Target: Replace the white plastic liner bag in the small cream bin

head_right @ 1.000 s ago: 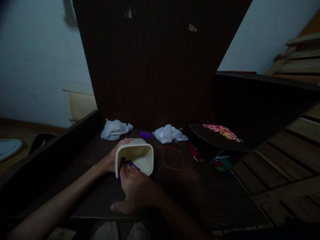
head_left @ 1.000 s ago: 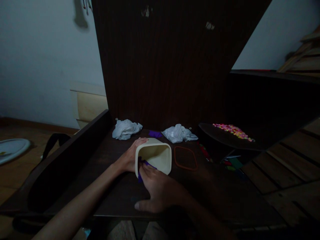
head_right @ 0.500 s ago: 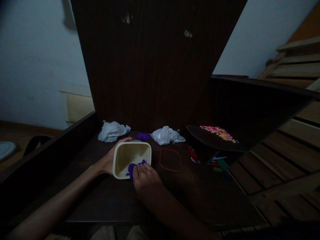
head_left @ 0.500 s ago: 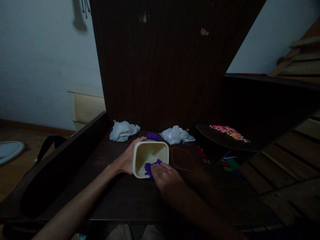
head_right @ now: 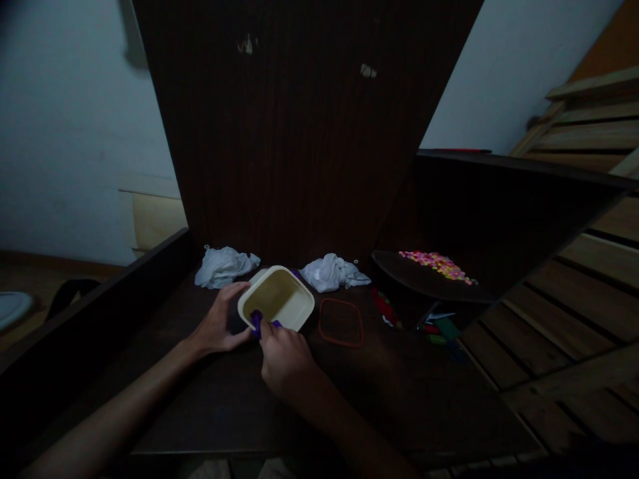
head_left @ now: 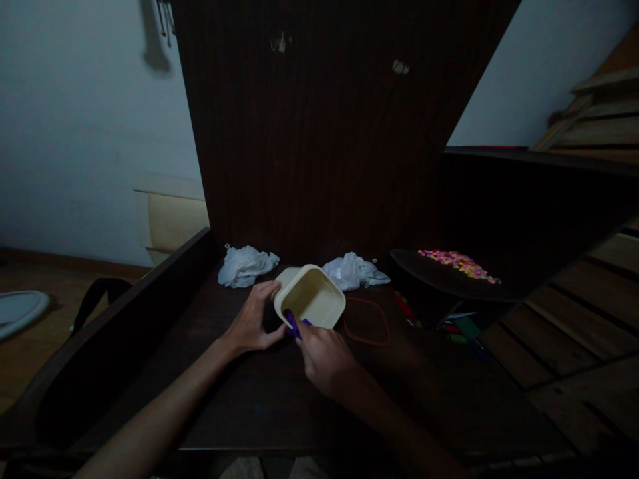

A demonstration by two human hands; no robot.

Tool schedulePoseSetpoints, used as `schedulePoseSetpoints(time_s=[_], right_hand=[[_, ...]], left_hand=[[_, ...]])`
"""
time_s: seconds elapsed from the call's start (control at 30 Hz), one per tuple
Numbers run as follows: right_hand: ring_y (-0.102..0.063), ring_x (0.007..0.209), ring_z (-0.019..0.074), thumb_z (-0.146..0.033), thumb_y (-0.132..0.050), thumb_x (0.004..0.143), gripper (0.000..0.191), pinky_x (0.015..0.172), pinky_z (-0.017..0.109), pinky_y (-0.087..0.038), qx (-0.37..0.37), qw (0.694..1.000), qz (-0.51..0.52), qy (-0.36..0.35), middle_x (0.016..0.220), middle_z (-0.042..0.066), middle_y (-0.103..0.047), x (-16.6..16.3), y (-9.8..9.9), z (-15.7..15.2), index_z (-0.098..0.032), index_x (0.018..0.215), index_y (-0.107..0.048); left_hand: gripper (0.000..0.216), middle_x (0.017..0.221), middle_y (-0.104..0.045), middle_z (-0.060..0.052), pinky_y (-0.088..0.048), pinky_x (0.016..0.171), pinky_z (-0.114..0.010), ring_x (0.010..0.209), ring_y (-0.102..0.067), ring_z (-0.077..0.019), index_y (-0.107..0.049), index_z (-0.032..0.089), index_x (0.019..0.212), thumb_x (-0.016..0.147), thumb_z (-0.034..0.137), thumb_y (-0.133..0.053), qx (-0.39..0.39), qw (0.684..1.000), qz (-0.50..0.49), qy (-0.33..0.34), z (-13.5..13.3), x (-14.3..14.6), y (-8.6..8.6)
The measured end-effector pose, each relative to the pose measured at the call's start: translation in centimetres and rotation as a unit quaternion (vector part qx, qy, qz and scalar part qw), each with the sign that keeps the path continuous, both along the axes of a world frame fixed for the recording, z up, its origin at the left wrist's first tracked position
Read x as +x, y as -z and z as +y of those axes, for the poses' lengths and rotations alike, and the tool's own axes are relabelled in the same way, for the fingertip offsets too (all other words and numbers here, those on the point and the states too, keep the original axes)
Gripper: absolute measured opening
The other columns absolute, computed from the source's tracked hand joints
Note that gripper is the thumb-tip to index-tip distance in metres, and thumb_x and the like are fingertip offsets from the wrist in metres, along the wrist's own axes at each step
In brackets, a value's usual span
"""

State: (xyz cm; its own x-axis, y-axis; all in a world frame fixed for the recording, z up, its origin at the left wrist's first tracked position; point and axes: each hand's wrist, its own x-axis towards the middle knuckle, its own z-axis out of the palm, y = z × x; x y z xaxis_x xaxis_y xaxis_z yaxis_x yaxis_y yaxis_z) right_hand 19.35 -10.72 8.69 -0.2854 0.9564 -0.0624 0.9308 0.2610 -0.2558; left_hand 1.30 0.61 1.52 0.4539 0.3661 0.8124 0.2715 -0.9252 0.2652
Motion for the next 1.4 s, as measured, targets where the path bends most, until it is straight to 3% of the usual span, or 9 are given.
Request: schedulePoseSetpoints(time_s=[0.2,0.33,0.5,0.77,0.9,0.97,1.07,1.2,1.4], right_hand=[[-0.069,0.108,0.0277,-0.014,-0.042,0.097,0.044,0.092,0.034,-0.049,0.007,0.991,0.129,0.032,0.117,0.017,-0.072,-2.3,0.2,0.3,-0.01,0.14,-0.051],[-0.067,0.111,0.0272,-0.016,-0.044,0.097,0.039,0.096,0.035,-0.048,0.009,0.976,0.213,0.053,0.118,0.017,-0.071,-3.8,0.5,0.0,-0.01,0.132,-0.057],[-0.054,0.133,0.0313,-0.035,-0.055,0.094,0.08,0.111,0.042,-0.042,-0.025,0.958,0.274,0.078,0.143,0.023,-0.056,-4.7,1.0,-0.9,-0.005,0.159,-0.021],[-0.027,0.151,0.0364,-0.047,-0.062,0.09,0.088,0.125,0.045,-0.024,-0.022,0.993,0.091,-0.068,0.159,0.027,-0.032,-2.5,0.8,-2.6,0.001,0.156,-0.028],[-0.038,0.145,0.0401,-0.047,-0.067,0.089,0.096,0.119,0.05,-0.033,-0.035,0.998,-0.022,-0.041,0.154,0.031,-0.039,-1.2,-0.6,-2.9,-0.001,0.159,-0.019],[-0.042,0.142,0.0411,-0.047,-0.065,0.09,0.09,0.118,0.05,-0.033,-0.04,0.995,-0.081,-0.033,0.15,0.034,-0.043,-1.1,-1.2,-2.6,0.004,0.155,-0.028],[-0.049,0.136,0.043,-0.052,-0.068,0.087,0.089,0.115,0.05,-0.036,-0.059,0.983,-0.167,-0.051,0.142,0.039,-0.049,-1.5,-1.7,-1.4,0.013,0.143,-0.045],[-0.058,0.126,0.0421,-0.066,-0.076,0.072,0.093,0.112,0.048,-0.04,-0.091,0.964,-0.227,-0.104,0.135,0.033,-0.059,-2.1,-1.8,1.7,0.005,0.131,-0.061],[-0.05,0.135,0.0439,-0.069,-0.079,0.064,0.096,0.115,0.049,-0.037,-0.168,0.945,-0.231,-0.157,0.139,0.03,-0.057,-3.8,-0.8,6.3,0.002,0.127,-0.066]], left_hand=[[0.109,0.152,-0.036,-0.024,-0.038,0.112,-0.067,0.142,-0.038,-0.0437,-0.015,0.018,0.157,0.072,0.039,-0.078,0.027,0.999,0.011,0.023,0.2,0.9,0.8],[0.096,0.154,-0.036,-0.023,-0.036,0.114,-0.067,0.144,-0.038,-0.04,-0.008,0.022,0.159,0.086,0.038,-0.068,0.038,0.999,0.001,-0.006,0.7,1.4,1.5],[0.091,0.15,-0.04,-0.021,-0.04,0.113,-0.064,0.142,-0.041,-0.0388,-0.011,0.024,0.159,0.089,0.041,-0.067,0.03,0.999,0.006,-0.012,0.8,0.9,1.4],[0.106,0.153,-0.039,-0.021,-0.039,0.112,-0.07,0.141,-0.041,-0.0466,-0.009,0.026,0.16,0.078,0.046,-0.074,0.021,0.998,0.029,0.045,1.7,0.2,0.9],[0.124,0.154,-0.039,-0.018,-0.04,0.112,-0.071,0.137,-0.043,-0.0505,-0.009,0.029,0.16,0.065,0.055,-0.084,0.017,0.998,0.034,0.055,1.8,0.3,0.6],[0.127,0.152,-0.04,-0.018,-0.041,0.111,-0.071,0.135,-0.045,-0.051,-0.011,0.028,0.16,0.061,0.058,-0.085,0.02,0.998,0.032,0.055,1.7,0.4,0.3],[0.123,0.149,-0.042,-0.019,-0.042,0.109,-0.071,0.135,-0.046,-0.0487,-0.012,0.026,0.159,0.063,0.054,-0.084,0.03,0.997,0.036,0.058,1.3,0.8,-0.2],[0.123,0.146,-0.044,-0.023,-0.042,0.108,-0.071,0.135,-0.046,-0.0478,-0.013,0.02,0.158,0.062,0.052,-0.084,0.058,0.996,0.038,0.06,0.9,1.3,-0.3],[0.123,0.145,-0.045,-0.023,-0.04,0.11,-0.069,0.136,-0.046,-0.0464,-0.014,0.022,0.156,0.061,0.054,-0.086,0.045,0.997,0.035,0.061,0.8,1.0,0.4]])
